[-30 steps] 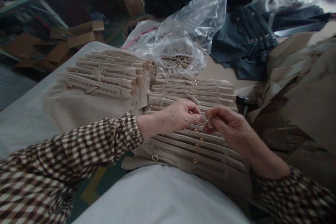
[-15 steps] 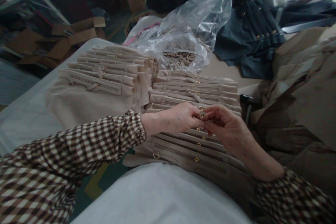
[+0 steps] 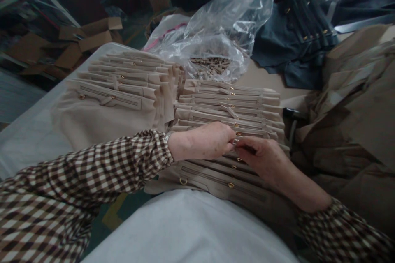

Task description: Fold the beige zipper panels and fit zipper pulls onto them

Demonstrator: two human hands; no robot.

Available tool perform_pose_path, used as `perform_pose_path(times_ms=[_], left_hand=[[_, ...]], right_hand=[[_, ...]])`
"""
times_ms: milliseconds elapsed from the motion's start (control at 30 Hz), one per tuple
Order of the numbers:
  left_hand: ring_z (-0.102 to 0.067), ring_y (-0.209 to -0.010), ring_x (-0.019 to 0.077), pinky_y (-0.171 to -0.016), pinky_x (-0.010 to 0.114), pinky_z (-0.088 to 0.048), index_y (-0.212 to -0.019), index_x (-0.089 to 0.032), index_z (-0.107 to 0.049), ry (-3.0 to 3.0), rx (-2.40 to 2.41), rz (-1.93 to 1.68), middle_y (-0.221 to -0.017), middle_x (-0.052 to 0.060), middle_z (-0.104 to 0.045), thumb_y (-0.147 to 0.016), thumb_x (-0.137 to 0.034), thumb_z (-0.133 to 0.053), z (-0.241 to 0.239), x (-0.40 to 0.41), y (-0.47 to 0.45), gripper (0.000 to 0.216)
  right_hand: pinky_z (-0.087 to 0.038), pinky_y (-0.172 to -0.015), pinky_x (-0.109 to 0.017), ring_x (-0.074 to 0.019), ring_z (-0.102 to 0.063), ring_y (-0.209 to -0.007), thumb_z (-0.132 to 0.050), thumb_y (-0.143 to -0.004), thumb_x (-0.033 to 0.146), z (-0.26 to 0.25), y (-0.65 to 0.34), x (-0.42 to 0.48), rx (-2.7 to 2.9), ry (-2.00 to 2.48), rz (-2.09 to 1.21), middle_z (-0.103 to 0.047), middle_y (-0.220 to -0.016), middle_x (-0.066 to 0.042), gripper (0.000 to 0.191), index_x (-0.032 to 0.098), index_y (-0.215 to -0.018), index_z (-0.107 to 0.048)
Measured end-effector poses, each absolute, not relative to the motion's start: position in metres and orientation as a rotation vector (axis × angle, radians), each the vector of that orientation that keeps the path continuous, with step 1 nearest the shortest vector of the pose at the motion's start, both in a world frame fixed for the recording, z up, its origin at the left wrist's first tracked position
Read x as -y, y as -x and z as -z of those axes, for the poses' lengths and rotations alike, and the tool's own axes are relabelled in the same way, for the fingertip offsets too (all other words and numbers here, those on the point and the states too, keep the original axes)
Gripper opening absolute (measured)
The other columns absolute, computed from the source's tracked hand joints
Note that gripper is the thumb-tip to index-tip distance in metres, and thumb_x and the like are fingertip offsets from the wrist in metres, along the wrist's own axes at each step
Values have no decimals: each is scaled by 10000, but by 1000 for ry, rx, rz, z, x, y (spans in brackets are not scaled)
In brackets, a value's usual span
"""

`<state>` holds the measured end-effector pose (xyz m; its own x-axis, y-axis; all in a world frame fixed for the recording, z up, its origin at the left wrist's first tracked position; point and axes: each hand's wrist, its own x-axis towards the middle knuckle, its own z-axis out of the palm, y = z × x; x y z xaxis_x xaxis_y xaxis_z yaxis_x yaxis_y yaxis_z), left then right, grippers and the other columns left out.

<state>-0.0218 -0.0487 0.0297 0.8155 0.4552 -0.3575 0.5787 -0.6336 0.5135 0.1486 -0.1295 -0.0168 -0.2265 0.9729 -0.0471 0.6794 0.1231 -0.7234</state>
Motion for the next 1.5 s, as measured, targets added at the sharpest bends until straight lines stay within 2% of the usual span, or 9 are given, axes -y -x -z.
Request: perform_pose_path(times_ms=[200,367,533,800,1000,1133,1367,1500], left_hand=[[-588,-633,153,-599,268,-410,-804,-131,-685,-2390,-793,291,-724,61,-685,-884,-199,-481,-33,49,24,229],[-559,-610,140,-565,264,-373,-800,-126,-692,-2395,-845,370,-734,59,-682,-874,-173,-498,-38,48,24,213],[-553,-607,137,-556,266,-358,-791,-127,-688,-2397,-843,352,-725,54,-673,-877,-183,-495,-38,48,25,218],[-583,-610,156,-577,276,-405,-805,-126,-685,-2436,-843,339,-713,66,-679,-872,-193,-487,-34,50,29,220],[-637,-682,188,-637,294,-467,-825,-130,-683,-2499,-816,348,-754,81,-697,-873,-187,-474,-31,50,31,222],[-653,-703,194,-667,300,-490,-837,-124,-685,-2552,-823,388,-775,92,-707,-883,-200,-478,-30,51,32,225],[-662,-723,209,-670,314,-490,-851,-107,-688,-2618,-806,489,-794,106,-711,-898,-169,-448,-31,52,27,252],[-646,-708,200,-666,305,-472,-836,-105,-690,-2531,-911,504,-779,103,-705,-903,-177,-458,-37,48,31,252]], right_hand=[[-428,-651,-234,-136,-609,-698,-510,-772,75,26,-153,128,2139,1562,-642,-687,-793,-18,224,195,-841,-687],[-410,-656,-244,-135,-598,-681,-532,-802,93,24,-157,125,2212,1617,-690,-675,-753,-3,172,198,-772,-665],[-375,-630,-253,-132,-583,-659,-528,-835,126,20,-156,126,2287,1685,-687,-678,-758,4,160,206,-796,-662],[-274,-565,-271,-137,-543,-597,-544,-856,192,8,-152,121,2459,1824,-659,-664,-690,-4,139,204,-750,-633],[-244,-563,-289,-163,-587,-631,-488,-889,180,-1,-144,116,2594,1827,-653,-692,-739,-34,200,196,-765,-644],[-230,-553,-296,-170,-580,-602,-485,-881,194,3,-141,116,2580,1874,-638,-690,-729,-44,187,193,-773,-638],[-275,-579,-265,-123,-492,-586,-527,-800,149,12,-142,110,2373,1870,-686,-636,-675,0,97,198,-736,-581],[-269,-571,-262,-112,-454,-576,-521,-796,127,12,-145,108,2359,1813,-708,-602,-652,5,109,189,-711,-551]])
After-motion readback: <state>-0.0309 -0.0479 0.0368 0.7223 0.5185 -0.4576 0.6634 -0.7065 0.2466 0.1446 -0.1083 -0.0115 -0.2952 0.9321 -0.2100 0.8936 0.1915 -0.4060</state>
